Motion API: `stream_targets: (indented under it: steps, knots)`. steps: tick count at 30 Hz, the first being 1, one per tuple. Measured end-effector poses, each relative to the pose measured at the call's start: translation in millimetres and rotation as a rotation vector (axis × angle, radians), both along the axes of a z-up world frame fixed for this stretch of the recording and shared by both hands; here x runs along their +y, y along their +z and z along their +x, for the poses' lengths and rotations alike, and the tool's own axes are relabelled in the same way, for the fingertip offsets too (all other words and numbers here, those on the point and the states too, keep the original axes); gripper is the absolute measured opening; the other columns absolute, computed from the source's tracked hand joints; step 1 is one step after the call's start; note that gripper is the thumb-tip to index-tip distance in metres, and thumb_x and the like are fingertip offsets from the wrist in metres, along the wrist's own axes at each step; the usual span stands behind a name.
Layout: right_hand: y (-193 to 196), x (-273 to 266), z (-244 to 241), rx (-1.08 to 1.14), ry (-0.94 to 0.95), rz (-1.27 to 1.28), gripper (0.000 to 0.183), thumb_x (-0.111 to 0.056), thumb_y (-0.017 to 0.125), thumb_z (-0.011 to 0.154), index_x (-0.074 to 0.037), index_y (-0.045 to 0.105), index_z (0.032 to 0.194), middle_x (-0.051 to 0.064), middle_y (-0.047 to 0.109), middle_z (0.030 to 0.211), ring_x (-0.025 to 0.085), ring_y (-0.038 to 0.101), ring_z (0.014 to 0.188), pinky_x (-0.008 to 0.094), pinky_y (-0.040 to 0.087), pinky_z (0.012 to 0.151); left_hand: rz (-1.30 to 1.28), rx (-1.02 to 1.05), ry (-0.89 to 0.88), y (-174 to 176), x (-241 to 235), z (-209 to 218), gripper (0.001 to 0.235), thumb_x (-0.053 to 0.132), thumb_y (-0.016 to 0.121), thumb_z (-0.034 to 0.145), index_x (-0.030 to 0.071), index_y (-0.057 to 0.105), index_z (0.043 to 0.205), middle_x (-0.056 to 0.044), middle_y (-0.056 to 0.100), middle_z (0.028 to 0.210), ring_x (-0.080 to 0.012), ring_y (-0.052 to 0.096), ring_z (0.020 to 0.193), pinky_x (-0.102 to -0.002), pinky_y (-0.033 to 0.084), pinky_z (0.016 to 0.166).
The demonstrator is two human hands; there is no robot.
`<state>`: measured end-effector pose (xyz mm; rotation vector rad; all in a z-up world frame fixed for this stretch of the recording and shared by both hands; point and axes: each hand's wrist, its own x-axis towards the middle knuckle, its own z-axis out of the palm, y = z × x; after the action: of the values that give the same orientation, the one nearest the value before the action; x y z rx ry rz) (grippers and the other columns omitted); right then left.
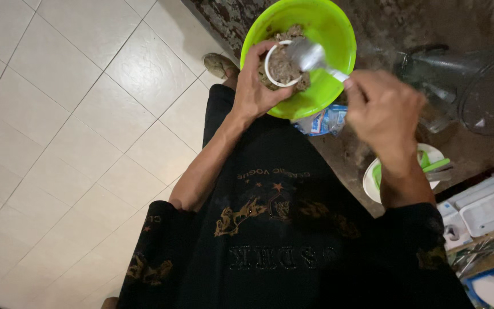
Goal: The person uses a spoon to scoop ground meat from a green bowl into small white containers, alternating between filling the containers and adjusting meat patties on a metal tray.
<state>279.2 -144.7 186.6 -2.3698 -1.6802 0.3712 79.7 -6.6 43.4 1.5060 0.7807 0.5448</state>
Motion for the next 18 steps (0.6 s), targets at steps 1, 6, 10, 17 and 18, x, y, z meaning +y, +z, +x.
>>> stream_targets:
  steps: [1, 6, 10, 17, 18]
  knots:
    - [0, -4, 0, -0.001, -0.005, -0.002, 0.016, -0.016, 0.064, 0.114, -0.01, 0.078, 0.108, 0.006, 0.073, 0.082, 0.01, 0.061, 0.058, 0.026, 0.041, 0.052, 0.026, 0.008, -0.015, -1, -1, -1, 0.086, 0.017, 0.095, 0.071, 0.006, 0.047, 0.141, -0.013, 0.059, 0.139, -0.0278, 0.063, 0.131, -0.038, 0.054, 0.113]
    - [4, 8, -13, 0.106, -0.031, -0.106, 0.015, -0.019, 0.069, 0.107, -0.011, 0.081, 0.101, 0.007, 0.07, 0.071, 0.017, 0.056, 0.049, 0.032, 0.036, 0.044, 0.152, -0.072, -0.01, -3, -1, -4, 0.088, 0.014, 0.094, 0.072, 0.007, 0.045, 0.145, -0.014, 0.055, 0.144, -0.031, 0.059, 0.136, -0.039, 0.052, 0.117]
    - [19, 21, -16, 0.053, -0.07, -0.272, 0.016, -0.019, 0.069, 0.103, -0.011, 0.083, 0.103, 0.013, 0.073, 0.07, 0.027, 0.059, 0.044, 0.039, 0.036, 0.04, -0.034, -0.019, -0.04, -2, 2, -3, 0.087, 0.018, 0.094, 0.074, 0.007, 0.045, 0.145, -0.011, 0.059, 0.141, -0.0264, 0.064, 0.131, -0.036, 0.053, 0.116]
    - [31, 20, -5, 0.211, -0.223, -0.154, 0.019, -0.025, 0.069, 0.106, -0.009, 0.078, 0.11, 0.015, 0.072, 0.087, 0.033, 0.07, 0.078, 0.042, 0.051, 0.069, 0.086, -0.152, -0.14, -13, 10, -12, 0.085, 0.01, 0.094, 0.075, 0.01, 0.047, 0.146, -0.013, 0.055, 0.148, -0.0297, 0.055, 0.142, -0.042, 0.046, 0.124]
    - [29, 20, -4, 0.246, -0.265, -0.198, 0.021, -0.027, 0.069, 0.104, -0.011, 0.079, 0.113, 0.016, 0.071, 0.085, 0.035, 0.07, 0.078, 0.044, 0.051, 0.069, 0.25, -0.116, -0.122, -16, 12, -11, 0.088, 0.009, 0.093, 0.072, 0.01, 0.046, 0.146, -0.014, 0.054, 0.15, -0.0313, 0.053, 0.142, -0.044, 0.043, 0.124]
